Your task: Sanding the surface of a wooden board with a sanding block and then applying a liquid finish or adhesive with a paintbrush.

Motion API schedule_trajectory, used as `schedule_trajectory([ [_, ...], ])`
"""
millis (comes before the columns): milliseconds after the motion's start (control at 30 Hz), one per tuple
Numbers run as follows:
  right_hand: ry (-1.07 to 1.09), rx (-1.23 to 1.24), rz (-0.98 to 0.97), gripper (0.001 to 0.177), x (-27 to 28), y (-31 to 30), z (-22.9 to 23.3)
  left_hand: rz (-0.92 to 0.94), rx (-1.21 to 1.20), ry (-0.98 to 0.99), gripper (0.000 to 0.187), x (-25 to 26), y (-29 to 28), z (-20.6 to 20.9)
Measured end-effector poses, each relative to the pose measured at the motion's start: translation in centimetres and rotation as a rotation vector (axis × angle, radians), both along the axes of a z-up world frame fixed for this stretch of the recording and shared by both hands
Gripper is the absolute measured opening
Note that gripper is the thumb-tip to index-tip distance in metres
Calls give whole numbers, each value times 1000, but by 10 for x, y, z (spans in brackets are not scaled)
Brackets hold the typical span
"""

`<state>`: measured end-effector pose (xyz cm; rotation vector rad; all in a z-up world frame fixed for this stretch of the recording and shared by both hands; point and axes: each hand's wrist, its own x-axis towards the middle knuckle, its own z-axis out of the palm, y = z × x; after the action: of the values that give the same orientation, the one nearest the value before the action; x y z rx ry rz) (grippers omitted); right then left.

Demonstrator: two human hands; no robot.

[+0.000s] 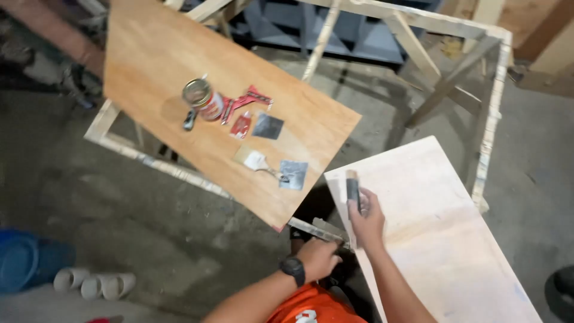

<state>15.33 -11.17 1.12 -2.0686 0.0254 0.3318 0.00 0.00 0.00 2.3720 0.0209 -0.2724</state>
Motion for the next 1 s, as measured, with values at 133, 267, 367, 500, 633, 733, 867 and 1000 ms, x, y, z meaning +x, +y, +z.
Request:
schedule_trajectory([
  [133, 84, -28, 159, 55, -30, 13, 27, 357, -21, 118, 48, -46, 50, -41],
  [267, -23, -66, 133, 58, -28, 34, 36, 505, 156, -40, 44, -65, 107, -82],
  [367, -55, -120, 155, 58, -16, 66, 42, 574, 203, -97, 44, -52, 164, -80],
  [500, -45, -211, 182, 53, -13, 127, 69, 410, 281, -127, 43, -14, 249, -71],
  [633, -23, -286, 246, 58, 3, 195, 53, 173, 403, -116, 68, 39, 317, -29],
  [733, 11, -385, 327, 56, 3, 239, 50, 12, 454, -27, 99, 64, 354, -35],
  [867, -128, -474, 394, 55, 12, 261, 0, -107, 517, -22, 79, 62, 389, -44],
  [1000, -603, -497, 461, 52, 20, 257, -90, -69, 406, -41, 74, 13, 426, -24],
])
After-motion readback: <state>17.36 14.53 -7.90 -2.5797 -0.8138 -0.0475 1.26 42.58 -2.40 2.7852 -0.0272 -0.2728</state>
